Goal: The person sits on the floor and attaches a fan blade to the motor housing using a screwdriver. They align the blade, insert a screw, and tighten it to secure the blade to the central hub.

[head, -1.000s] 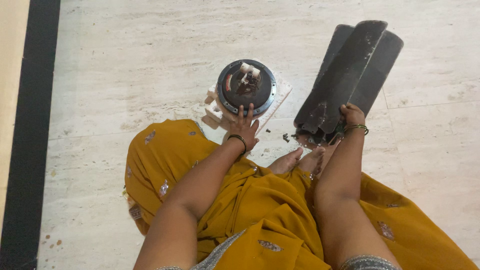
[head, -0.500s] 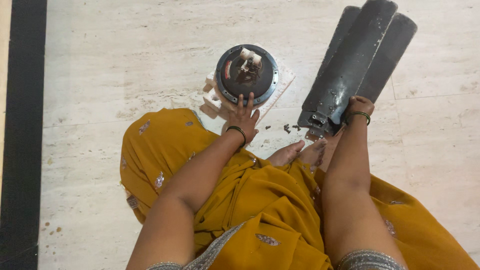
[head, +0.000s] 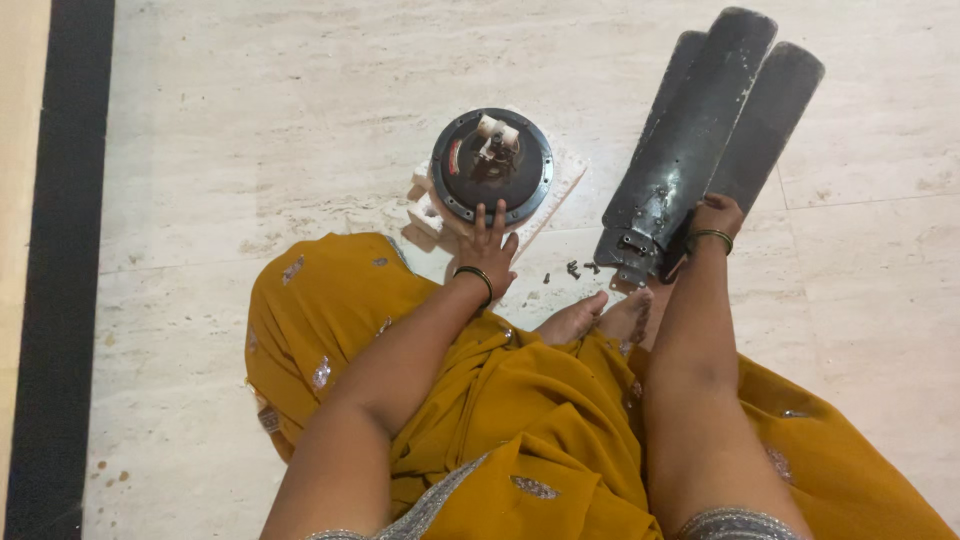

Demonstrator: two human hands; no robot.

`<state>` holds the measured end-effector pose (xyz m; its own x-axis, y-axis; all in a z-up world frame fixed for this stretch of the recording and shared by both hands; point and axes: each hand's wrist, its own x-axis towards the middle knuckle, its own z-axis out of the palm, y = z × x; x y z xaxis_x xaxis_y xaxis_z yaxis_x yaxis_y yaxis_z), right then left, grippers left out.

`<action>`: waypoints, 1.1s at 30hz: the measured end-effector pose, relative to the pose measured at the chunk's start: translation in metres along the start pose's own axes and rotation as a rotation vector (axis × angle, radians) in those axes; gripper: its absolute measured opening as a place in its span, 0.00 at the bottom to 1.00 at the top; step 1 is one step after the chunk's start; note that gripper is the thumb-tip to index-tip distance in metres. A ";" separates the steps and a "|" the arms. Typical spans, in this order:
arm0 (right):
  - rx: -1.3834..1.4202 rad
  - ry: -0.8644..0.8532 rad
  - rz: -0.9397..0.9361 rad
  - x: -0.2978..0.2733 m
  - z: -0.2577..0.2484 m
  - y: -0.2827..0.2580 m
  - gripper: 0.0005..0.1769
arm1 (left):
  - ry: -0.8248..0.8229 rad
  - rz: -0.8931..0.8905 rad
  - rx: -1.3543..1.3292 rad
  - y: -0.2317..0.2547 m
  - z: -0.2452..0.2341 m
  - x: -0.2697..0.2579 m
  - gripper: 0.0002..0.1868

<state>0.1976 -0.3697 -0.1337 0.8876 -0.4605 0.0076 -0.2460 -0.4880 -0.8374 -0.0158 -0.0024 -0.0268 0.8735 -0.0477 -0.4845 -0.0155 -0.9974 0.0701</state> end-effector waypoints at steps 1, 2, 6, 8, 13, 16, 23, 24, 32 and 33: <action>-0.071 -0.020 0.007 0.000 -0.002 -0.002 0.11 | 0.004 0.001 -0.004 0.000 -0.001 -0.001 0.41; -0.141 -0.041 0.014 -0.001 -0.003 -0.005 0.10 | 0.008 0.002 -0.008 0.000 -0.001 -0.002 0.41; -0.067 0.033 0.104 -0.005 -0.007 -0.014 0.10 | -0.002 0.007 -0.021 0.000 -0.002 -0.004 0.41; -0.059 -0.033 0.154 -0.004 -0.006 -0.021 0.09 | -0.009 0.005 -0.032 0.000 -0.003 -0.003 0.41; -0.030 -0.318 0.169 -0.002 0.012 -0.050 0.10 | 0.014 0.014 -0.050 -0.002 0.004 0.001 0.41; -0.074 -0.389 0.078 -0.010 0.018 -0.069 0.11 | 0.145 0.009 -0.095 -0.005 0.012 0.008 0.40; -0.208 -0.605 -0.137 -0.054 0.026 -0.150 0.16 | 0.781 -0.036 -0.464 -0.023 0.033 0.031 0.33; -0.258 -0.627 -0.195 -0.062 0.025 -0.163 0.16 | 0.845 -0.040 -0.478 -0.027 0.035 0.033 0.33; -0.551 -0.773 -0.296 -0.080 0.011 -0.219 0.18 | 0.832 -0.488 -0.677 -0.056 0.041 0.049 0.38; -0.595 -0.761 -0.264 -0.073 0.010 -0.216 0.19 | 0.793 -0.576 -0.739 -0.060 0.042 0.053 0.39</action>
<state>0.1898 -0.2236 0.0415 0.9036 0.2120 -0.3721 0.0251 -0.8936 -0.4482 0.0110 0.0524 -0.0937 0.7195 0.6935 0.0380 0.5251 -0.5790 0.6238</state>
